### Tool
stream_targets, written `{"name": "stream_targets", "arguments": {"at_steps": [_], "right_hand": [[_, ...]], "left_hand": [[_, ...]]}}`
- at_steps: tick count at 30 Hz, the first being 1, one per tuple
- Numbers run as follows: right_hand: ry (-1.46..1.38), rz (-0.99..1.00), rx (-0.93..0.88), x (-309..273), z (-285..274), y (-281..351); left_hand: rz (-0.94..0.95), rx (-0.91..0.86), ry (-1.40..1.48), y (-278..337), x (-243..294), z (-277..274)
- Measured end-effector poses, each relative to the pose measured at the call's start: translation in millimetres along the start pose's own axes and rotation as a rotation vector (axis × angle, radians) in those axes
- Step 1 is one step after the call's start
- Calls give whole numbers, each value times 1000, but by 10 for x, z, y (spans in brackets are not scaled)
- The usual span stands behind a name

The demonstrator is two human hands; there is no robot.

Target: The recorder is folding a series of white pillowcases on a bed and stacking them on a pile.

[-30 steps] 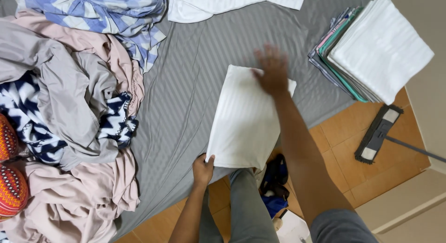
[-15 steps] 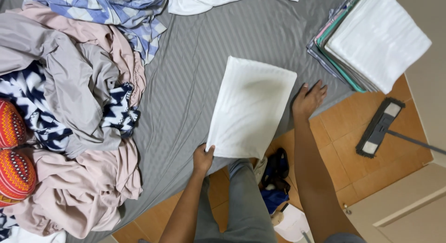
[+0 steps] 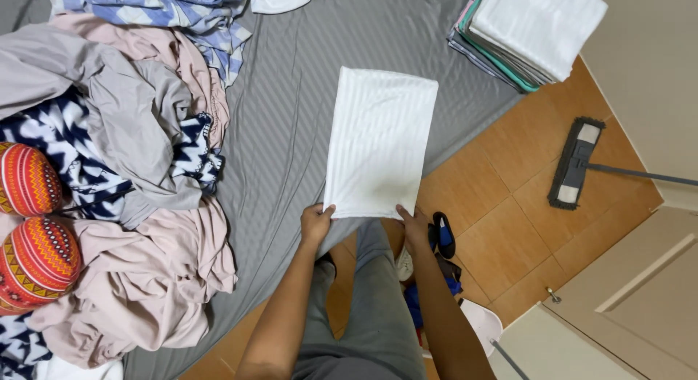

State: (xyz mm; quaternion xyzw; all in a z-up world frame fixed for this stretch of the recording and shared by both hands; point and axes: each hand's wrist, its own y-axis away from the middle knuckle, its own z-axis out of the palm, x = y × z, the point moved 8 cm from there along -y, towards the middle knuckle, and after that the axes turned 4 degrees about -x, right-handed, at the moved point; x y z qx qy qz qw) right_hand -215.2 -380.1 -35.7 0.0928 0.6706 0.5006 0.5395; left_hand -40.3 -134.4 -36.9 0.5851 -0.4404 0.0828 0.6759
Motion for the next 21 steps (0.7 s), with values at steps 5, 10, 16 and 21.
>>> {"name": "stream_targets", "arguments": {"at_steps": [5, 10, 16, 21], "right_hand": [[-83, 93, -65, -52, -4, 112], [-1, 132, -28, 7, -42, 39], [-220, 77, -24, 135, -262, 90], [-19, -238, 85, -1313, 282, 702]], "left_hand": [[-108, 3, 91, 90, -74, -19], [-92, 148, -126, 123, -16, -135], [63, 142, 183, 378, 467, -90], [104, 122, 272, 213, 842, -44]]}}
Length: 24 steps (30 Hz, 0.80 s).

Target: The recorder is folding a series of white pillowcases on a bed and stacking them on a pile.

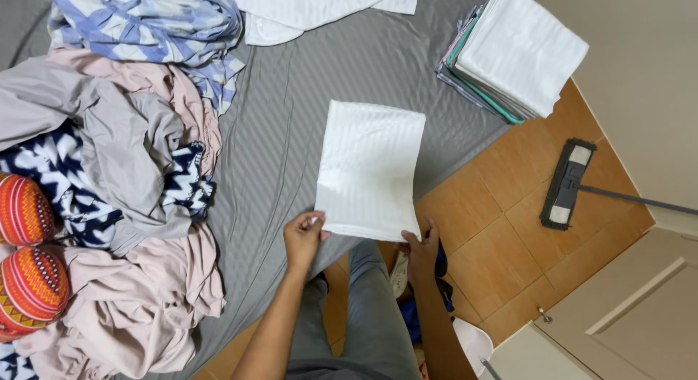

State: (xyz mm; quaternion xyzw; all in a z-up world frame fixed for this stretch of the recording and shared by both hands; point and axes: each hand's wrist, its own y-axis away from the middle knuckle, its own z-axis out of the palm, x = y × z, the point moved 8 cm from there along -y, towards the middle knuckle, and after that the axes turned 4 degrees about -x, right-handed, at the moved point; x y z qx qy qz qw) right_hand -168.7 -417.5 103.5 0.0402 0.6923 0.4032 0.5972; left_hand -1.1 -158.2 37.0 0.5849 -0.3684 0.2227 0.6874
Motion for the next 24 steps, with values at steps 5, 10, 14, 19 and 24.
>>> {"name": "stream_targets", "arguments": {"at_steps": [5, 10, 14, 19, 24], "right_hand": [[-171, 114, -182, -151, 51, -755], [59, 13, -353, -385, 281, -1581], [448, -70, -159, -541, 348, -2136], [582, -202, -101, -517, 529, -2560], [893, -536, 59, -693, 850, -2643]], "left_hand": [[-27, -242, 91, -632, 904, 396], [17, -360, -157, -1467, 1026, 694], [457, -92, -570, -1782, 1484, 975], [453, -2, -385, -1959, 1505, 1349], [215, 224, -750, -2206, 1283, 1410]]}}
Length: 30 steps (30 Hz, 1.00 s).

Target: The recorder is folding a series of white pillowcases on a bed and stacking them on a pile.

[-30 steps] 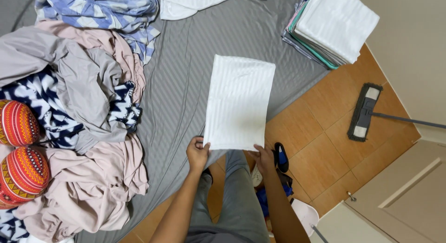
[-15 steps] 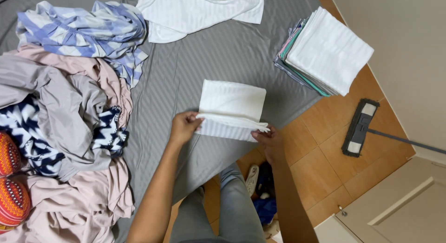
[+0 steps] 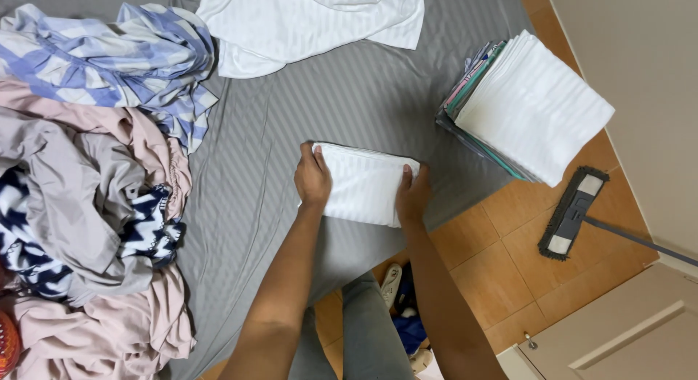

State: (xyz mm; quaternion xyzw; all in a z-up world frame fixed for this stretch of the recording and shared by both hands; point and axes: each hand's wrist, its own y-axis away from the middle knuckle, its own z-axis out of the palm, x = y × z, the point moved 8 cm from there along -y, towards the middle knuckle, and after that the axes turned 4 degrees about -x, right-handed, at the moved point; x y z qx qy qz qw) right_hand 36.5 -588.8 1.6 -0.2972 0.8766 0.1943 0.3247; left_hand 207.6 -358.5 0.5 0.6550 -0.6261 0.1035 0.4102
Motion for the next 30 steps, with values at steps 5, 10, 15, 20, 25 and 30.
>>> {"name": "stream_targets", "arguments": {"at_steps": [5, 10, 15, 20, 25, 30], "right_hand": [[211, 64, -56, 76, 176, -37], [205, 86, -10, 54, 130, -29], [290, -88, 198, -454, -258, 99], [263, -309, -203, -1142, 399, 645], [460, -337, -494, -592, 890, 464], [505, -272, -248, -133, 392, 63]], "left_hand": [[108, 105, -136, -42, -170, 168], [54, 85, -228, -39, -143, 165], [108, 118, -162, 155, 41, -82], [410, -98, -473, 518, 95, 191], [355, -329, -743, 405, -168, 466], [323, -341, -664, 366, -206, 490]]}}
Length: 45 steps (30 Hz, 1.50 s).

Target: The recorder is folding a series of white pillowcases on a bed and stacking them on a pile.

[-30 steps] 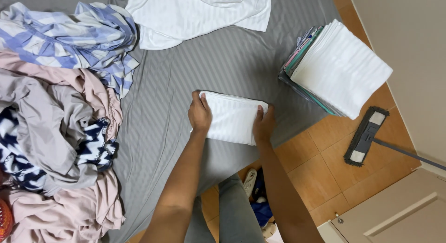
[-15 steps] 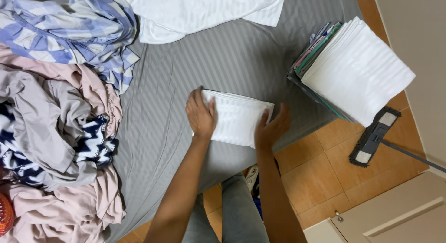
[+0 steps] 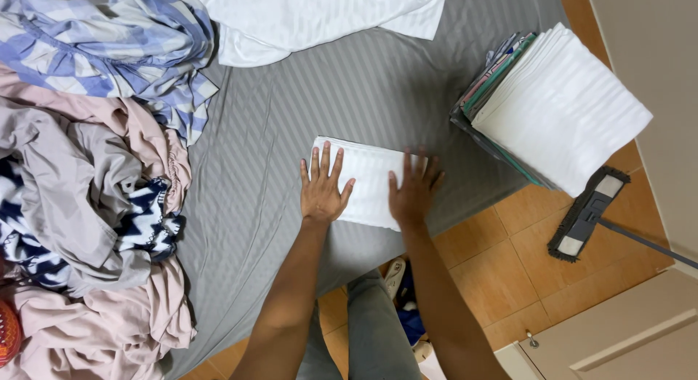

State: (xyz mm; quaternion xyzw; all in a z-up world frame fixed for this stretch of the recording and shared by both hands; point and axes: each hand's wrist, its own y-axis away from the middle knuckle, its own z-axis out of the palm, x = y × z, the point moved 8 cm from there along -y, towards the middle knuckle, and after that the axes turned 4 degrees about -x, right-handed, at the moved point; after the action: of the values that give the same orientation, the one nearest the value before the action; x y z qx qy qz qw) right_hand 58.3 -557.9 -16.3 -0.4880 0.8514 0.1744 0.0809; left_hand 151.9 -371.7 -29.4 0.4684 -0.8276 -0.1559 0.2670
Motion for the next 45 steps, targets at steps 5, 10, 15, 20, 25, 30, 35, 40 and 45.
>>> {"name": "stream_targets", "arguments": {"at_steps": [5, 10, 15, 20, 25, 30, 35, 40, 45], "right_hand": [[-3, 13, 42, 399, -247, 15], [-218, 124, 139, 432, -263, 283], [-780, 413, 124, 97, -145, 608], [-1009, 563, -165, 194, 172, 906], [-1193, 278, 13, 133, -263, 1413], [-1114, 419, 177, 350, -801, 2042], [-1306, 393, 405, 962, -1469, 1922], [-1201, 359, 567, 1649, -2319, 1228], [-1303, 284, 689, 2166, -2808, 393]], "left_hand": [[8, 33, 9, 40, -1, -44], [-65, 331, 321, 268, -68, -472], [-324, 238, 776, 338, -566, 61], [-248, 188, 688, 668, -594, 11], [-177, 184, 565, 1431, -218, -653], [-205, 223, 642, 1984, 200, -1103], [32, 355, 674, 1603, 946, -1539], [241, 426, 676, 806, 2084, -2193], [244, 378, 617, -224, 2870, -2299]]}}
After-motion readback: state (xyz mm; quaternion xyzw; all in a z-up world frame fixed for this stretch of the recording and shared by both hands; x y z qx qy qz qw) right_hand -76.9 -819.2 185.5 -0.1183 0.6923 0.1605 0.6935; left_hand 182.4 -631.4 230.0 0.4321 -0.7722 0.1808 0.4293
